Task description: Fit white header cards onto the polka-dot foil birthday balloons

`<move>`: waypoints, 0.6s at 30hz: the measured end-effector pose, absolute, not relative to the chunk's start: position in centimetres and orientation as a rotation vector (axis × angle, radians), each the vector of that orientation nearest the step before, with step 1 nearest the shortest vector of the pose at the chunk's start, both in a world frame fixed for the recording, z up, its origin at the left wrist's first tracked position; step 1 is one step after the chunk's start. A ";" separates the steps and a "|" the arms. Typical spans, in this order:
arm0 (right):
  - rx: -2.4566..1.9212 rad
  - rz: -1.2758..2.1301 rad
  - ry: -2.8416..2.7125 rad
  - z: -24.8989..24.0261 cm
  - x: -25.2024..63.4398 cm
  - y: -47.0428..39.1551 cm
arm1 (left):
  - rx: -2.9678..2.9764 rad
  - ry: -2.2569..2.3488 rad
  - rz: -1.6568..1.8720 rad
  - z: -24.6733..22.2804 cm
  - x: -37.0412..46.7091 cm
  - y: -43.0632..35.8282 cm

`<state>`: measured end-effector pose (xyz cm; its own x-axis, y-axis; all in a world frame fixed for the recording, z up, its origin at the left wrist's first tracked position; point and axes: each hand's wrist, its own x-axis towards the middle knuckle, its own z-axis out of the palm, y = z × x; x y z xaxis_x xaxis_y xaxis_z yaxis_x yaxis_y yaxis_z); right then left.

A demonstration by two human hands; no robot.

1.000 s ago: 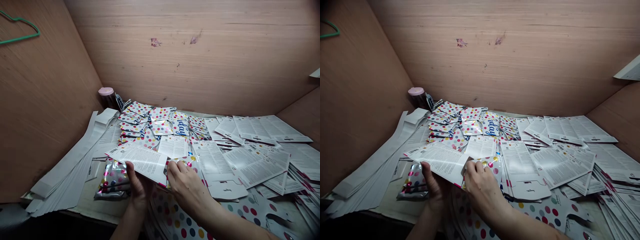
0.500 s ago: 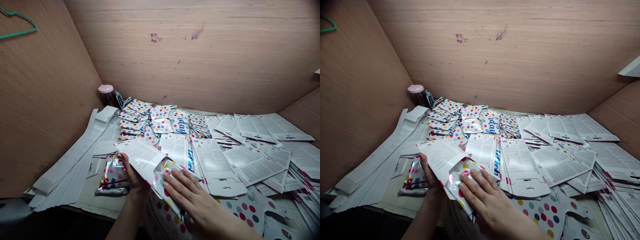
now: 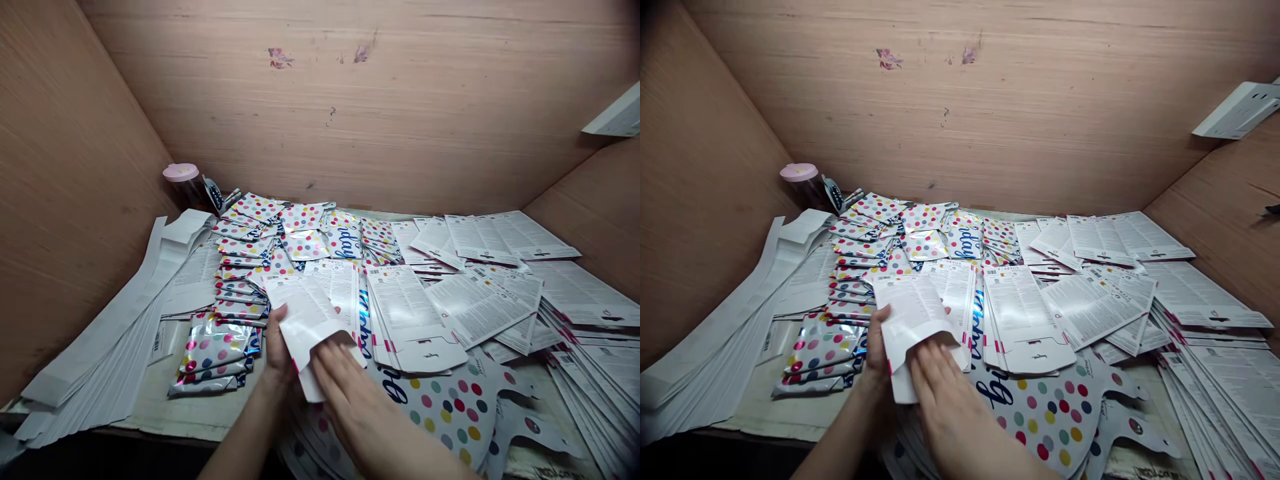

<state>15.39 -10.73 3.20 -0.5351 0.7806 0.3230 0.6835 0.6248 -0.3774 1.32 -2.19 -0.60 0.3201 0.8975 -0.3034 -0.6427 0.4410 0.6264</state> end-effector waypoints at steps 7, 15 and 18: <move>-1.440 0.380 -1.819 -0.6 19.6 -9.7 | 0.843 0.987 1.147 -3.0 0.6 -1.1; -1.506 0.370 -1.848 -4.7 18.4 -9.7 | 2.271 0.706 0.498 -3.5 -2.9 -3.5; -1.533 0.333 -1.788 -4.8 17.3 -10.9 | 2.331 0.721 0.320 -3.5 -3.6 -4.0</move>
